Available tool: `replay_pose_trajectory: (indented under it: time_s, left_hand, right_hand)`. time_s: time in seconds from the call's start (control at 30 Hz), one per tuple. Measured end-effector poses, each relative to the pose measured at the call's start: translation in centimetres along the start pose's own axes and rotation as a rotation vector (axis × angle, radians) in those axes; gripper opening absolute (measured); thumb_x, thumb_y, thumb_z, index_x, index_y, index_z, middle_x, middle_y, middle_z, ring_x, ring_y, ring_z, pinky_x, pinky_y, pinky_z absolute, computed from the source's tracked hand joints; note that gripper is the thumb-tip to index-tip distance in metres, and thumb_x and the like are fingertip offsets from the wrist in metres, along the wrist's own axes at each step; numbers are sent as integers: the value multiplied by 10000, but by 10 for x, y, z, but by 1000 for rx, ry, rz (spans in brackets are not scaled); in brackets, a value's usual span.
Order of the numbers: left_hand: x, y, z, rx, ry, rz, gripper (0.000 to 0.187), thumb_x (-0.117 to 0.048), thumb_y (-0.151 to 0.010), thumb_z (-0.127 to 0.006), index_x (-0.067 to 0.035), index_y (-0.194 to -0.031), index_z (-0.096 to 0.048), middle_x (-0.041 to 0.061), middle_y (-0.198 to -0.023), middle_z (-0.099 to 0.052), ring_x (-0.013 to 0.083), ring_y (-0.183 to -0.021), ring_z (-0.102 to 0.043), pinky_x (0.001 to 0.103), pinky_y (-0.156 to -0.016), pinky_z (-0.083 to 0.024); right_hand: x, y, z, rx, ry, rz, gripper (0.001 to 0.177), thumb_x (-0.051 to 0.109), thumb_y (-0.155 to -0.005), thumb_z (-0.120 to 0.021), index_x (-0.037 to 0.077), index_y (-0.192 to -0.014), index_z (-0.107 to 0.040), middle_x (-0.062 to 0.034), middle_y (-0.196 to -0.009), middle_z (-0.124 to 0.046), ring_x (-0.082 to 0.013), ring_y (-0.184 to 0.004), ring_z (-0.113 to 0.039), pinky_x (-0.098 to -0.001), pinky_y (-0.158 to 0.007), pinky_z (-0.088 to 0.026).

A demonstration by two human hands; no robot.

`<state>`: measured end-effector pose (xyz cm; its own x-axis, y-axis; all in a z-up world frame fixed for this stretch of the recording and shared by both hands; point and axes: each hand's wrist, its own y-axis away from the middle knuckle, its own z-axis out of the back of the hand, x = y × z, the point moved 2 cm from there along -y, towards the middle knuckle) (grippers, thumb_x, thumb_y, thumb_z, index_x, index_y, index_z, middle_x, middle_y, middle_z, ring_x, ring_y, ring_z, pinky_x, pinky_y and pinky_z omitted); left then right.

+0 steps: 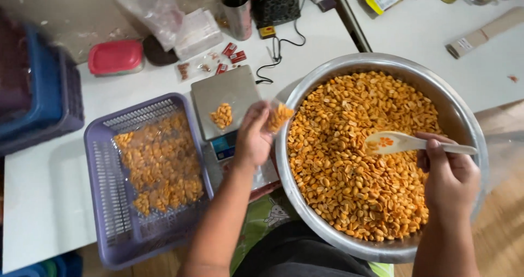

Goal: Packaging flavored peanuts by scooping them from a large bowl into small plastic bags, weighing them on a digital scale, and placing the bags into a basket.

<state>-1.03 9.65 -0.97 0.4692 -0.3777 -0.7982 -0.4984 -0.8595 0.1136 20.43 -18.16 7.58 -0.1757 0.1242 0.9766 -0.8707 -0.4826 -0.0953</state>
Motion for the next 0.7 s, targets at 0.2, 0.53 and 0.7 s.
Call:
replay_pose_trajectory:
  time_s: [0.2, 0.53, 0.7]
  left_hand:
    - [-2, 75, -55, 523, 11, 114, 191, -242, -1001, -691, -54, -1030, -672, 57, -1041, -650, 218, -985, -675, 290, -910, -663]
    - [32, 98, -66, 700, -781, 291, 654, -200, -890, -681, -185, -1489, -418, 161, -1536, -488, 377, -1391, -505, 508, -1037, -524]
    - [41, 82, -47, 650, -580, 346, 653, -445, -871, -669, -196, -1452, -503, 86, -1563, -489, 296, -1460, -453, 412, -1117, -464]
  right_hand:
    - [12, 7, -8, 2, 88, 28, 210, 93, -1168, -535, -21, -1217, -705, -75, -854, -583, -113, -746, -518, -218, -663, -417]
    - [31, 19, -23, 154, 125, 104, 239, 88, -1142, -535, -67, -1212, -703, -110, -869, -634, -144, -731, -543, -232, -640, -442]
    - [28, 15, -17, 126, 103, 51, 203, 78, -1161, -558, -27, -1247, -709, -77, -877, -623, -112, -749, -520, -212, -666, -423]
